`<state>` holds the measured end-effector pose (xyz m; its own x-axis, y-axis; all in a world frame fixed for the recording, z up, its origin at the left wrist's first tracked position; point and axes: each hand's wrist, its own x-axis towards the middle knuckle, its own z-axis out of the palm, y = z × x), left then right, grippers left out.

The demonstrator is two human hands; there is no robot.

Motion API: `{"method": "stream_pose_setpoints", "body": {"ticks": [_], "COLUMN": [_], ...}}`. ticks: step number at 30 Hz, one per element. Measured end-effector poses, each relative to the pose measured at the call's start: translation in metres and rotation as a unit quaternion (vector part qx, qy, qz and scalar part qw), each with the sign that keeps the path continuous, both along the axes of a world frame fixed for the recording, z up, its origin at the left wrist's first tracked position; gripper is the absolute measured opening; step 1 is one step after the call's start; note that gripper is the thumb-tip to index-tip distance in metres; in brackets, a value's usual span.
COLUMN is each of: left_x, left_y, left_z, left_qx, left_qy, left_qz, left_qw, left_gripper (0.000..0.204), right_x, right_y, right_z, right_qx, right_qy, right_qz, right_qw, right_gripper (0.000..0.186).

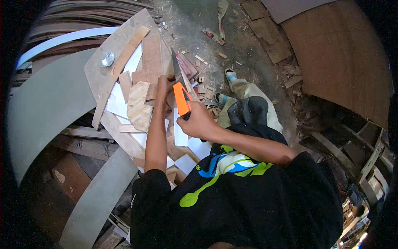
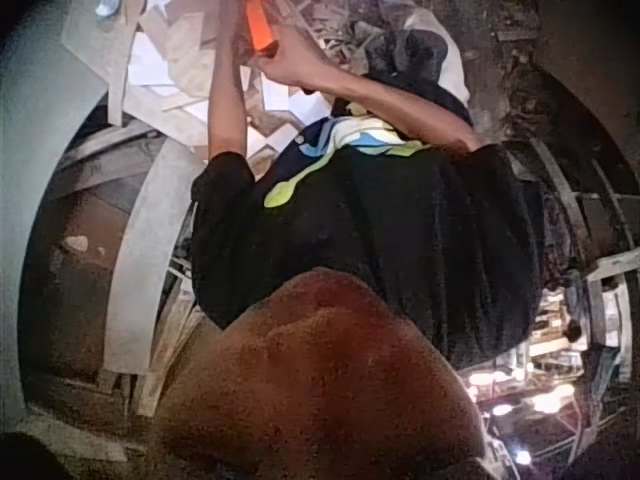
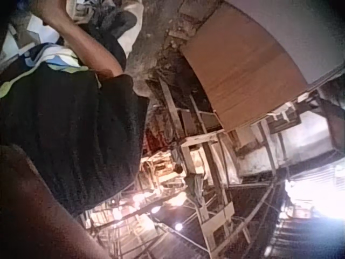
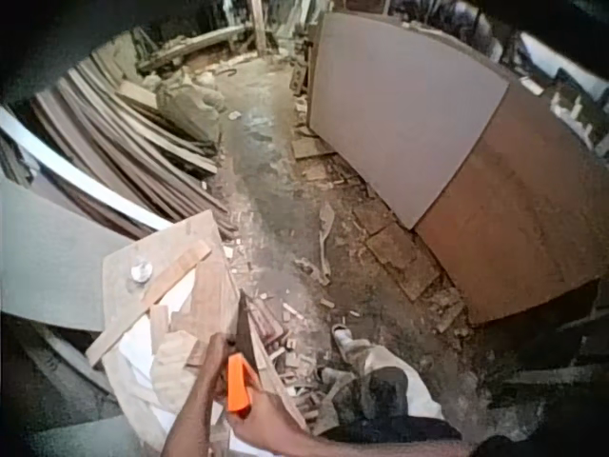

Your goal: The person saws through a small piece of wood with a hand saw.

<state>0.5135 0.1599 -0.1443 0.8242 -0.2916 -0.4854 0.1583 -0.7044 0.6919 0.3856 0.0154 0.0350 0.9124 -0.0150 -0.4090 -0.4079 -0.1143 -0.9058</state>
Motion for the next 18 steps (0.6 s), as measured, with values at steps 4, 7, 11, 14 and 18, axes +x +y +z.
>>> {"method": "stream_pose_setpoints", "body": {"ticks": [4, 7, 11, 14, 18], "left_x": [0.004, 0.000, 0.001, -0.003, 0.004], "left_y": [-0.008, -0.003, -0.005, -0.002, -0.013], "left_z": [0.005, -0.002, -0.001, -0.002, -0.011], "left_qx": [-0.006, 0.027, -0.014, 0.004, 0.005], "left_qy": [0.021, -0.114, -0.067, -0.046, -0.050], "left_qz": [0.040, -0.043, -0.013, -0.009, -0.026], "left_qw": [0.999, 0.992, 0.998, 0.999, 0.998], "left_gripper": [0.033, 0.010, 0.019, 0.026, 0.046], "right_x": [0.011, -0.001, 0.018, 0.009, 0.014], "right_y": [-0.004, -0.004, -0.003, -0.007, -0.013], "right_z": [-0.015, -0.003, -0.019, -0.006, -0.039], "right_qx": [0.001, 0.042, 0.036, 0.020, -0.022], "right_qy": [0.006, -0.023, -0.004, -0.010, -0.028], "right_qz": [-0.026, -0.019, -0.055, -0.010, -0.074], "right_qw": [1.000, 0.999, 0.998, 1.000, 0.997], "right_gripper": [0.014, 0.012, 0.013, 0.013, 0.016]}}
